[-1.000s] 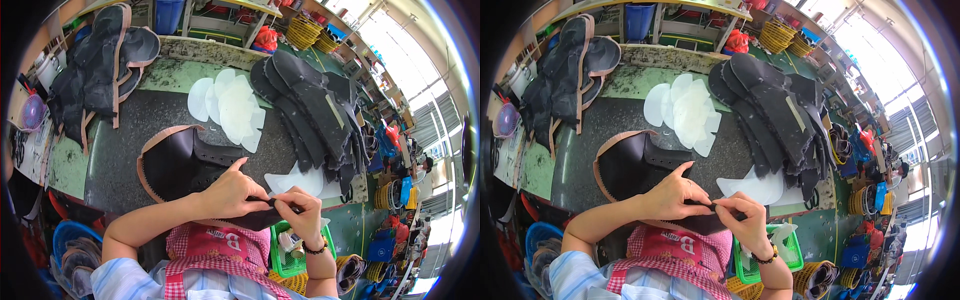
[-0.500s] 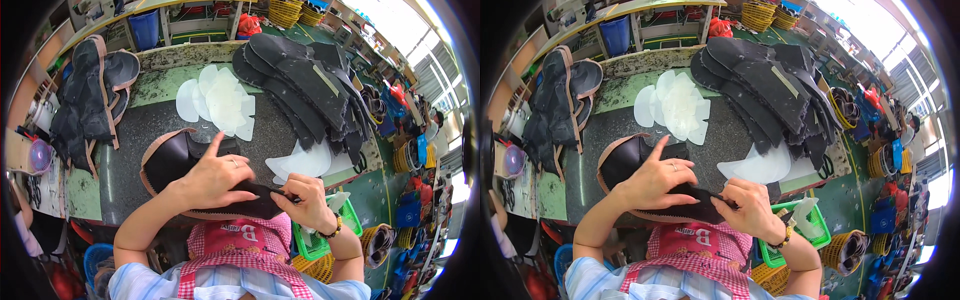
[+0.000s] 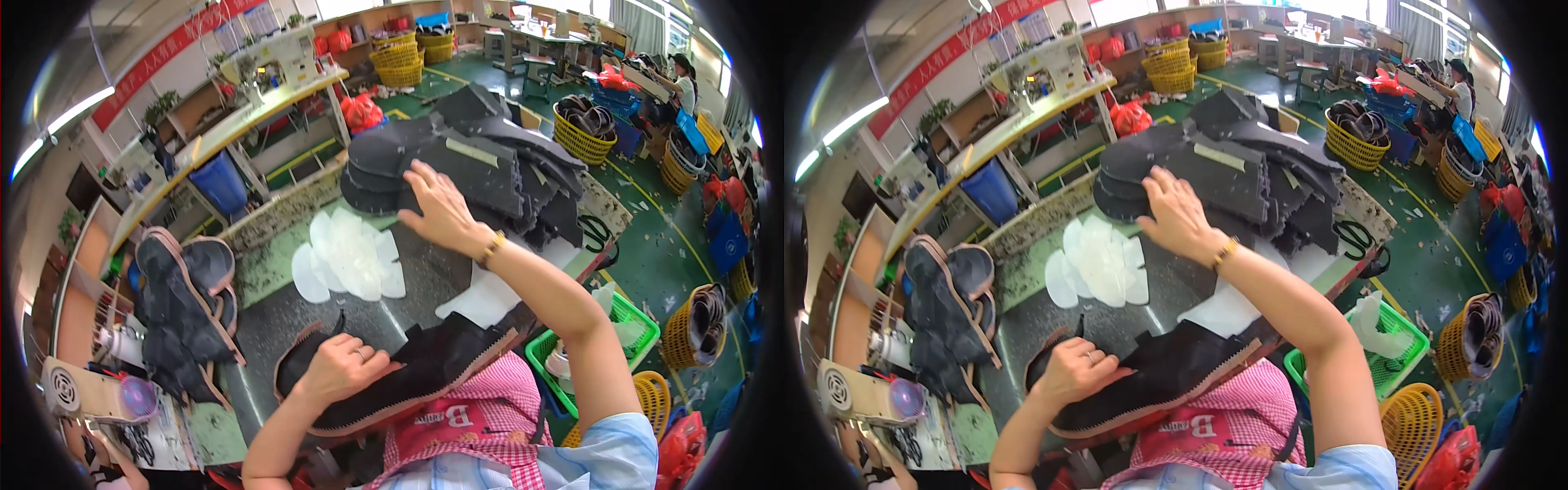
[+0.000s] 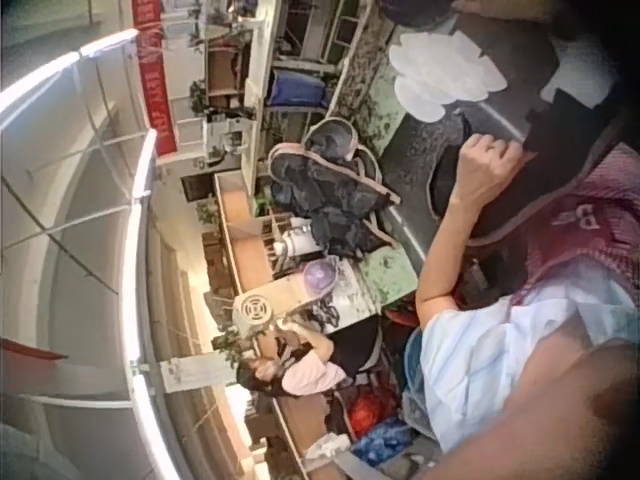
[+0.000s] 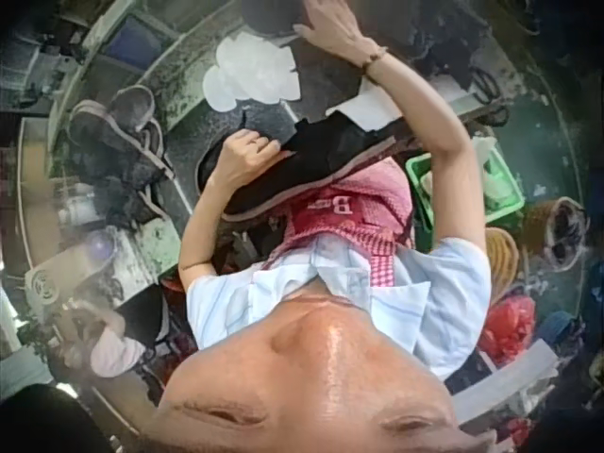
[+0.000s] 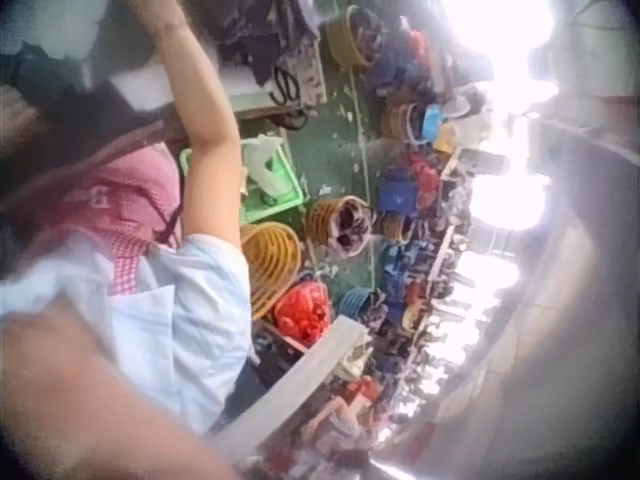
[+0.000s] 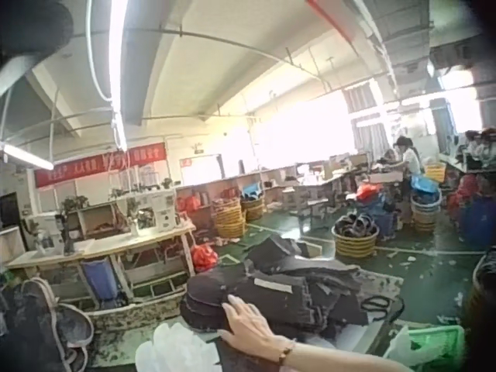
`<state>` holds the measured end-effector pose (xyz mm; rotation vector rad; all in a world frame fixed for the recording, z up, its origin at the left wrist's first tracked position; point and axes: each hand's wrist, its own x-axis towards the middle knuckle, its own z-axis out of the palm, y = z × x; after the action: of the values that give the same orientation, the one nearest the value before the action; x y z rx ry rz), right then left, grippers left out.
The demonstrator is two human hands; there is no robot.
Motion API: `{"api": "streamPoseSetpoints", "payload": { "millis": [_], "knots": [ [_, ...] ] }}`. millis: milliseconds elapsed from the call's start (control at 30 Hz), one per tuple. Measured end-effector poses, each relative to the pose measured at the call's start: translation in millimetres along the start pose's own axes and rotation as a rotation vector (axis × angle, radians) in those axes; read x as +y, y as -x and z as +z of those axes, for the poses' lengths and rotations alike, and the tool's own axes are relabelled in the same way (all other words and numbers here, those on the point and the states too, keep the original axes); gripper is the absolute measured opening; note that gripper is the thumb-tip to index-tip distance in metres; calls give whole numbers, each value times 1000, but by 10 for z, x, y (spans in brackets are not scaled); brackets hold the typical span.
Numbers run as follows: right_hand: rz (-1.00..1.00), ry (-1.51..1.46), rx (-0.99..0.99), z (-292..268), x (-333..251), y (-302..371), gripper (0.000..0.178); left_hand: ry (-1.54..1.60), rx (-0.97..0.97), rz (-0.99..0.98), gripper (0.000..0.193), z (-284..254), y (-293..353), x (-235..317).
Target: The person applies adhesive to shoe upper pieces, attaches reinforcement pads onto them, and folds and presses the shoe components together by hand.
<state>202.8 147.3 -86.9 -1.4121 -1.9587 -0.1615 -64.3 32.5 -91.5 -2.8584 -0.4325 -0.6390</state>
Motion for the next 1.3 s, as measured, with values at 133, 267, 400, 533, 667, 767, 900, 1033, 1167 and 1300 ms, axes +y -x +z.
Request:
{"api": "streamPoseSetpoints", "payload": {
  "millis": [133, 267, 400, 533, 667, 767, 900, 1033, 1167, 1300],
  "knots": [
    [117, 468, -9, 352, 565, -378, 66, -157, -9, 45, 32, -111, -73, 158],
    [51, 675, -60, 544, 790, -405, 49, -165, -7, -28, 34, -121, 75, 224],
    [129, 677, -11, 265, 884, -656, 18, -95, -13, -29, 31, -112, 105, 181],
    [131, 282, 320, -762, 1090, -1101, 24, -84, 11, -20, 31, -100, 101, 239],
    [-19, 196, 84, -1027, -90, -912, 35, -242, -109, -8, 18, -347, 218, 335],
    [-364, 216, -136, -360, -697, -39, 40, -173, -162, -43, 6, -717, 277, 570],
    [-643, 176, -509, -3, -1008, 1258, 50, -181, -238, 65, 10, -1076, 243, 846],
    [-421, -438, -614, -188, -1079, 1320, 52, -114, -375, -42, 13, -1395, 348, 916],
    [-11, -1589, -1257, -470, -723, 1483, 48, -150, -424, -101, 26, -1504, 305, 925],
    [133, -1137, -960, -820, -859, 1800, 37, -207, -483, -171, 29, -1500, 127, 804]
  ]
}}
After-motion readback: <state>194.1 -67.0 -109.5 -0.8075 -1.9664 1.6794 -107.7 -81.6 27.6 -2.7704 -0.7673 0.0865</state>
